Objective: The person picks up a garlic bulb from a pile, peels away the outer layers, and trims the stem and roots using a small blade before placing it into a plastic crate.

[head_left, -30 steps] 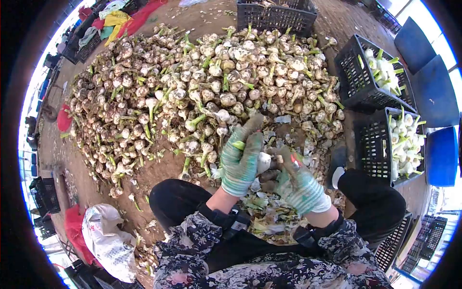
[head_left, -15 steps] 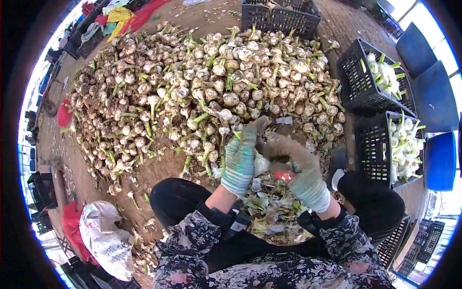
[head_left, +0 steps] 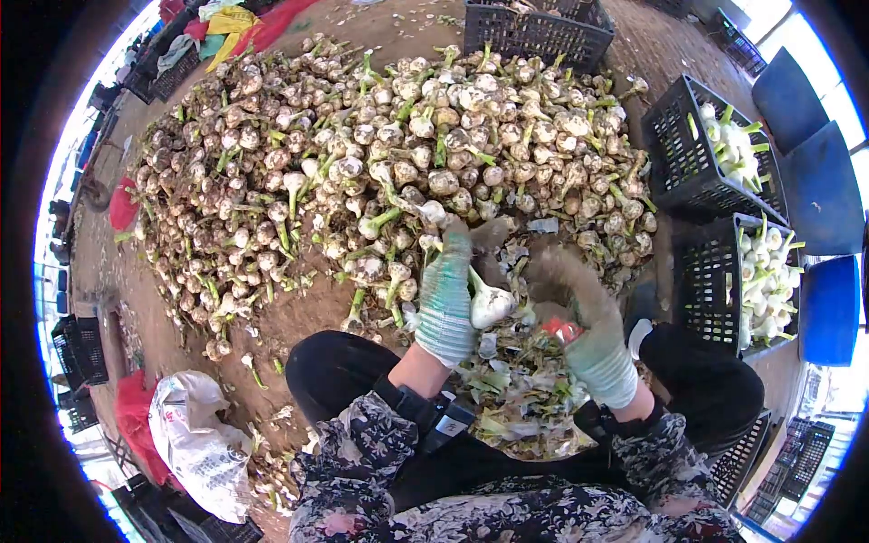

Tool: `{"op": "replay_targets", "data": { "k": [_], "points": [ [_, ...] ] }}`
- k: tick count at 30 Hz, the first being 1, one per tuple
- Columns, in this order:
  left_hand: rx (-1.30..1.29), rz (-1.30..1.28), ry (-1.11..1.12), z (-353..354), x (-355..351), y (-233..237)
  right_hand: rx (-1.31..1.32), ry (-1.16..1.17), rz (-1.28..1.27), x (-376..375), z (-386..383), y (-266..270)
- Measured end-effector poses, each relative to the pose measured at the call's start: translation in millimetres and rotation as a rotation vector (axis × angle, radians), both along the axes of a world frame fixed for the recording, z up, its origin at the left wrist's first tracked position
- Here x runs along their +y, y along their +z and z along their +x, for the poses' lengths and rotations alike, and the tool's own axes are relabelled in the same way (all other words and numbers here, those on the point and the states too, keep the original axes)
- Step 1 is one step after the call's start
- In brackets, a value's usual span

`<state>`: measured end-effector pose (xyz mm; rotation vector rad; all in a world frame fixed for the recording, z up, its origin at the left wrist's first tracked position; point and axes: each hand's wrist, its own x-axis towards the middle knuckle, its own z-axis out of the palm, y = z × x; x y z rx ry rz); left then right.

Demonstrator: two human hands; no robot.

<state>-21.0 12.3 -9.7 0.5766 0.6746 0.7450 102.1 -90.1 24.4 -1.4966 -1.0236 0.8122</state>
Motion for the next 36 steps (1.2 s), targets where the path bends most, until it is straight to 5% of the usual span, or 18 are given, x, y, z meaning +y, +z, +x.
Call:
{"op": "replay_targets", "data": {
  "k": [2, 4, 6, 7, 10, 11, 12, 14, 18, 24, 26, 28, 30, 32, 34, 36],
  "points": [
    [0.062, -0.085, -0.071, 3.9, 0.1, -4.6, -0.088, 0.070, 0.058, 12.4, -0.8, 17.4],
    [0.131, 0.119, -0.076, 8.0, 4.2, -12.1, -0.186, 0.148, 0.116, 15.7, -3.7, 22.6],
    [0.045, -0.179, -0.110, 2.1, 0.4, -7.3, -0.057, 0.160, -0.038, 13.8, -7.6, 15.3],
    [0.121, -0.095, -0.052, 3.5, -1.0, -5.7, -0.330, 0.141, 0.031, 10.6, -7.2, 10.0],
    [0.159, 0.012, -0.008, -0.4, 3.5, -13.5, -0.227, 0.321, -0.027, -10.4, -11.1, 9.3],
    [0.564, 0.821, 0.133, 2.0, 6.1, -47.6, -0.189, 0.292, -0.156, -15.0, -8.0, 6.6],
    [0.560, 0.814, 0.130, 2.8, 2.6, -36.5, -0.191, 0.290, -0.164, -13.6, -6.2, 7.1],
    [0.211, 0.092, -0.080, 4.4, -0.8, -0.4, -0.271, 0.092, 0.034, 2.4, -0.1, 10.1],
    [-0.014, 0.041, -0.059, 10.9, -7.2, -1.3, -0.247, 0.218, 0.037, 9.6, 1.3, 6.6],
    [0.224, -0.028, 0.055, 10.5, -3.2, -13.2, -0.557, 0.300, 0.182, 4.6, -7.7, 5.5],
    [0.347, -0.013, 0.223, 7.6, 7.0, -29.1, -0.501, 0.508, 0.082, -12.0, -21.7, 10.2],
    [0.289, -0.086, 0.261, 10.2, 2.7, -9.9, -0.480, 0.863, -0.444, -25.5, -27.3, 8.9],
    [0.179, 0.148, 0.304, 12.5, -1.7, -16.2, -0.350, 0.714, -0.505, -33.2, -4.3, -31.9],
    [0.335, 0.265, 0.285, 14.0, -6.2, -8.5, 0.215, -0.021, -0.201, -22.5, 10.4, -70.3],
    [0.327, 0.588, 0.358, 18.1, -15.1, -2.3, 0.326, -0.087, -0.171, 1.9, -8.2, -65.4],
    [0.297, 0.643, 0.297, 13.9, -16.1, 9.6, 0.437, -0.148, -0.142, 18.3, -23.7, -68.4]
  ]
}}
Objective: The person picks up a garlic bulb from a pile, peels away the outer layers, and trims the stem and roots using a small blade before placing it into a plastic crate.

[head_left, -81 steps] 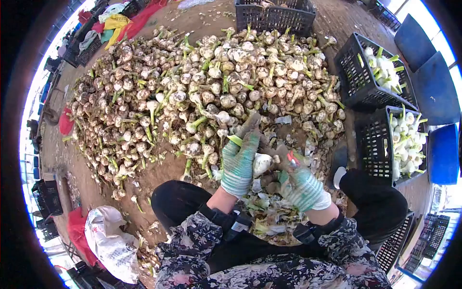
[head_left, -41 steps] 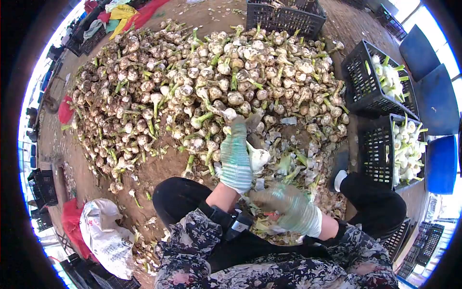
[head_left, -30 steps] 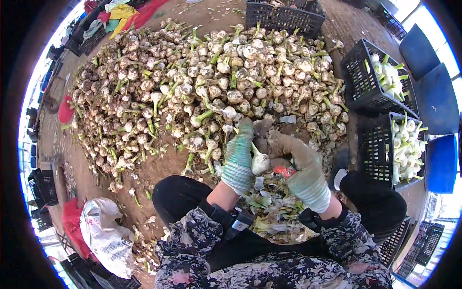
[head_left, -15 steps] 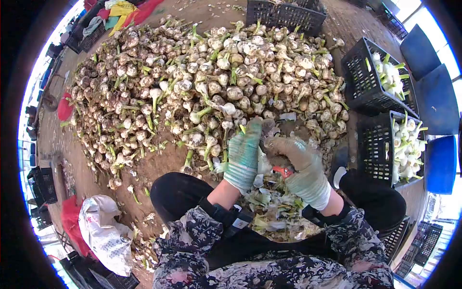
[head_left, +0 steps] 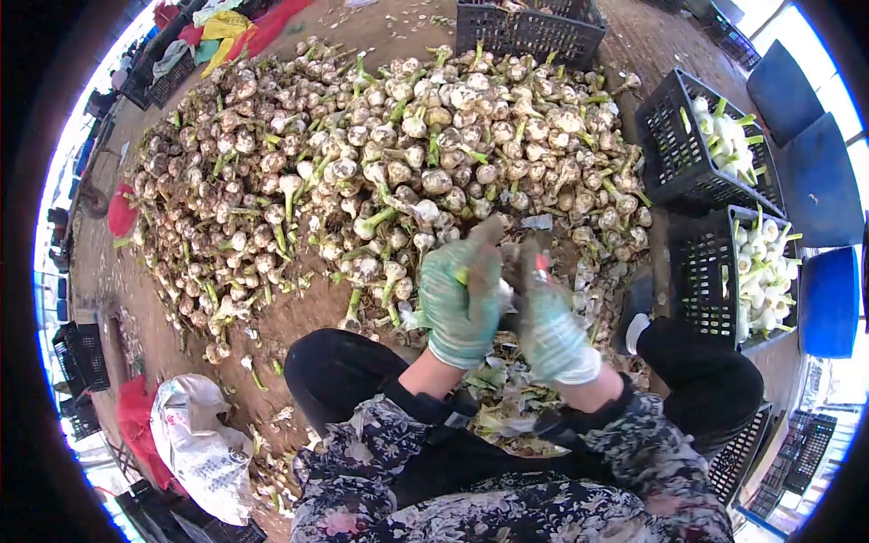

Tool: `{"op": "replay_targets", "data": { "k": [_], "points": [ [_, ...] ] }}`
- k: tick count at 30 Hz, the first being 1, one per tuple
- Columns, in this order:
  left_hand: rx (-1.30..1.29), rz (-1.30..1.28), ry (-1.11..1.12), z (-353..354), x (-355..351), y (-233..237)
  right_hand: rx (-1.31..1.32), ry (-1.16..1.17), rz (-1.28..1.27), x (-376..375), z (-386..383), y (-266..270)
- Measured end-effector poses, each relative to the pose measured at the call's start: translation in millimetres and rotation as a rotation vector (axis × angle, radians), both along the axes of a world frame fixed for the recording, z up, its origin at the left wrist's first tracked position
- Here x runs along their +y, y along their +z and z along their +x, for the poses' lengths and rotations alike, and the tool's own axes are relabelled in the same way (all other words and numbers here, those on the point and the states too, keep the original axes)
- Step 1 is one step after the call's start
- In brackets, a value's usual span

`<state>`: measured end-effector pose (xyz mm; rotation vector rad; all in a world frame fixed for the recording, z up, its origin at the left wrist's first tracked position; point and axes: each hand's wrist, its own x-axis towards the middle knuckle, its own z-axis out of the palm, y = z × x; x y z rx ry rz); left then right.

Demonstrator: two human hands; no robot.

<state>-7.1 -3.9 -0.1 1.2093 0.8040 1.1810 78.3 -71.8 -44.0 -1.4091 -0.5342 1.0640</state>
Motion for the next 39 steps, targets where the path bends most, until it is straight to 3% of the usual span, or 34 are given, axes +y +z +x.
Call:
{"op": "replay_targets", "data": {
  "k": [2, 3, 4, 6, 11, 15, 18, 20, 21, 22, 24, 25, 26, 28, 29, 33, 35, 36, 38, 39],
  "points": [
    [0.391, 0.734, 0.095, -2.2, 3.9, 0.0, 0.802, -0.301, 0.106, 12.0, -10.3, -36.1],
    [0.395, 0.732, 0.094, -3.7, 3.3, -1.1, 0.680, -0.310, 0.170, 32.5, -33.9, -81.9],
    [0.418, 0.710, 0.102, -4.9, 1.9, -2.9, 0.682, -0.312, 0.167, 34.0, -34.1, -44.9],
    [0.453, 0.672, 0.118, -4.6, 1.1, -5.0, 0.951, -0.399, -0.046, 29.1, -30.3, 32.1],
    [0.503, 0.696, 0.047, -6.2, 2.4, -5.1, 1.067, -0.337, -0.051, 25.4, -26.1, 27.6],
    [0.514, 0.783, 0.049, -7.8, 6.1, -2.9, 1.000, -0.095, 0.102, 17.0, -25.0, 40.9],
    [0.464, 0.670, 0.026, -5.3, 2.5, -2.5, 0.964, 0.029, 0.171, 9.8, -25.6, 30.8],
    [0.210, 0.473, 0.078, 1.3, -1.6, -15.7, 0.685, 0.147, 0.121, 6.6, -24.5, -27.5],
    [0.102, 0.139, -0.010, -0.7, -8.5, -5.1, 0.547, 0.205, 0.098, 8.6, -25.7, -39.1],
    [0.104, 0.141, -0.011, 0.8, -8.5, -0.7, 0.549, 0.204, 0.101, 10.0, -29.0, -50.0],
    [0.057, -0.402, 0.016, 5.1, -7.3, 4.9, 0.234, 0.102, 0.011, 21.5, -42.4, -53.9],
    [0.094, -0.460, 0.079, 6.0, -4.8, -6.3, 0.072, 0.053, -0.033, 25.1, -44.0, -59.3],
    [0.091, -0.457, 0.079, 3.6, -1.4, -15.3, 0.070, 0.054, -0.030, 18.8, -40.2, -74.6],
    [-0.114, -1.058, 0.040, -2.7, 14.7, -15.5, -0.224, 0.015, -0.253, -7.2, -21.7, -114.7],
    [-0.236, -1.059, 0.047, -6.4, 16.9, -15.5, -0.200, -0.057, -0.217, -10.4, -4.5, -107.4],
    [-0.187, -1.145, 0.030, -4.3, 20.6, -25.7, -0.167, -0.216, -0.039, -5.5, 24.6, -5.9],
    [-0.200, -1.193, 0.002, -3.3, 19.5, -29.9, 0.014, -0.098, 0.233, -0.8, 22.4, 33.2],
    [-0.201, -1.190, 0.002, -4.6, 20.9, -36.5, 0.014, -0.097, 0.235, 1.6, 22.3, 38.3],
    [-0.208, -1.197, -0.119, -7.6, 22.6, -53.8, -0.379, 0.168, 0.255, 3.9, 23.1, 45.9],
    [-0.210, -1.196, -0.120, -5.2, 21.0, -57.2, -0.444, 0.297, 0.228, 5.0, 25.2, 52.9]
  ]
}}
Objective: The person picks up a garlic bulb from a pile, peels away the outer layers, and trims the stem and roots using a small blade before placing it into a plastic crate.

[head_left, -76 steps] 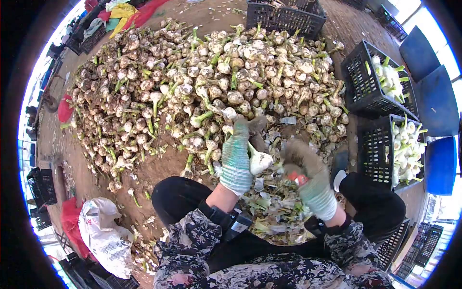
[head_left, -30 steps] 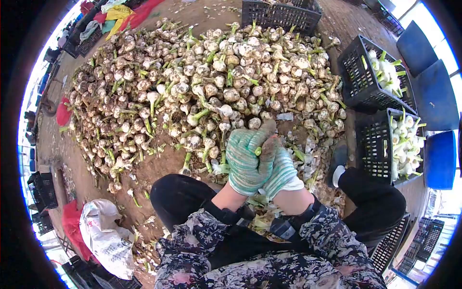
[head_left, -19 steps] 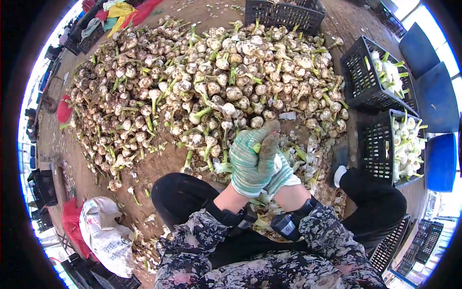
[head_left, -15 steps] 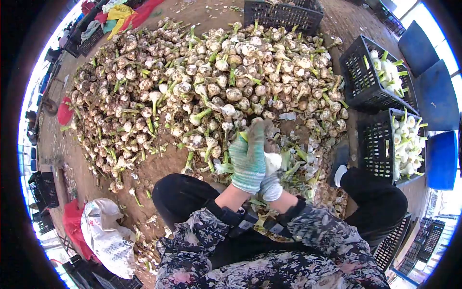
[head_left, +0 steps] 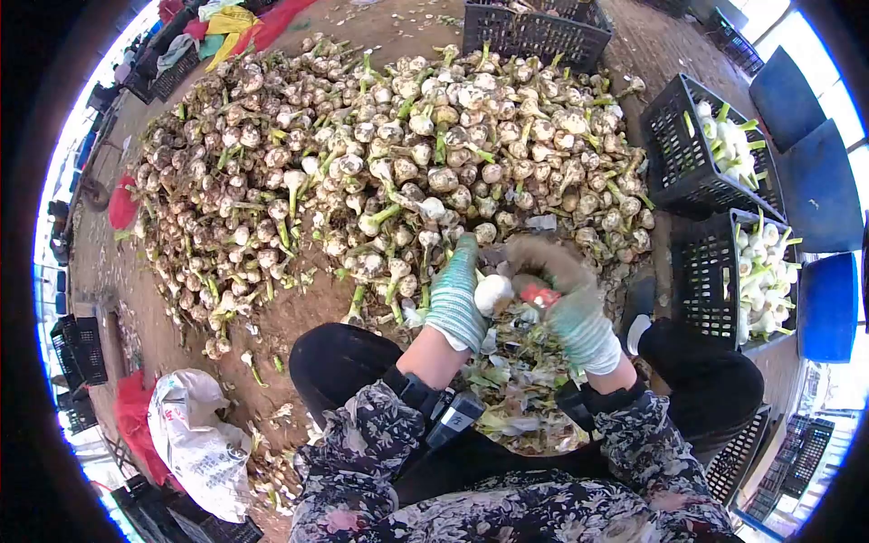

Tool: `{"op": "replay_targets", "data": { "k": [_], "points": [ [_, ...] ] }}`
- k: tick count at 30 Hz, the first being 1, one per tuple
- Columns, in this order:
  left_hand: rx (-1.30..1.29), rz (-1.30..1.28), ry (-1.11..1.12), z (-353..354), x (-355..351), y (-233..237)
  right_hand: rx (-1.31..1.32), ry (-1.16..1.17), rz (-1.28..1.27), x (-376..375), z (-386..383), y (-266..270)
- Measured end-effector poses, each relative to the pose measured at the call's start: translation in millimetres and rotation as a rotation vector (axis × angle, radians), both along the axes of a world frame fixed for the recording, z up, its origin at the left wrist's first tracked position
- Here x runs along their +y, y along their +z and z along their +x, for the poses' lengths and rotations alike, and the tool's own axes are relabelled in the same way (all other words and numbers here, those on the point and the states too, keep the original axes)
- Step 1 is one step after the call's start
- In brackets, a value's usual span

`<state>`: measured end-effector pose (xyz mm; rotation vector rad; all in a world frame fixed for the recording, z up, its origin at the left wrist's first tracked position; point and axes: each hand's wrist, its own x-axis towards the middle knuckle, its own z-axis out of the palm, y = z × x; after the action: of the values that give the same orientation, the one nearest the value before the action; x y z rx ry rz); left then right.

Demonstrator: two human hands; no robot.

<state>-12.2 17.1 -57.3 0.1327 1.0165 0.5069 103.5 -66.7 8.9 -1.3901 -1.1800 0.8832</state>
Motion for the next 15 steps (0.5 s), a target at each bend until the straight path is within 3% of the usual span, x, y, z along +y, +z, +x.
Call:
{"op": "replay_targets", "data": {
  "k": [3, 4, 5, 7, 8, 9, 10, 11, 12, 13, 15],
  "points": [
    [-0.077, 0.079, 0.104, 2.3, -1.0, 4.6, 0.063, 0.202, -0.077, -19.3, -4.9, 10.9],
    [0.072, 0.065, 0.157, 0.9, -0.1, 27.3, 0.249, 0.442, -0.062, -27.4, -3.2, 11.2],
    [0.218, 0.050, 0.209, 1.4, 1.4, 39.7, 0.249, 0.442, -0.060, -27.7, -3.7, 12.5],
    [0.236, -0.023, 0.222, 5.0, -1.5, 10.9, -0.170, 0.000, -0.166, -31.4, -4.3, 17.6],
    [0.207, 0.066, 0.149, 6.1, -7.3, -8.2, -0.079, -0.084, -0.071, -31.1, -2.9, 1.1],
    [0.176, 0.160, 0.078, 7.9, -10.3, -16.6, -0.088, -0.085, -0.067, -27.2, -4.2, -3.9],
    [0.295, 0.116, -0.140, 6.6, -14.7, 11.5, -0.172, 0.017, -0.019, -23.0, -8.2, -6.8],
    [0.164, 0.159, -0.056, 13.1, -20.1, 18.6, -0.255, 0.117, 0.027, -21.4, -9.4, -13.0],
    [0.144, 0.126, -0.053, 13.3, -17.3, 18.4, 0.045, 0.109, -0.010, -16.1, -5.7, -22.5],
    [0.124, 0.093, -0.044, 11.8, -12.9, 19.2, 0.404, -0.048, -0.268, -21.2, 0.3, -25.4],
    [0.196, 0.235, -0.059, 7.6, -11.2, 29.6, 0.740, -0.100, -0.313, -24.4, 12.3, -26.9]
  ]
}}
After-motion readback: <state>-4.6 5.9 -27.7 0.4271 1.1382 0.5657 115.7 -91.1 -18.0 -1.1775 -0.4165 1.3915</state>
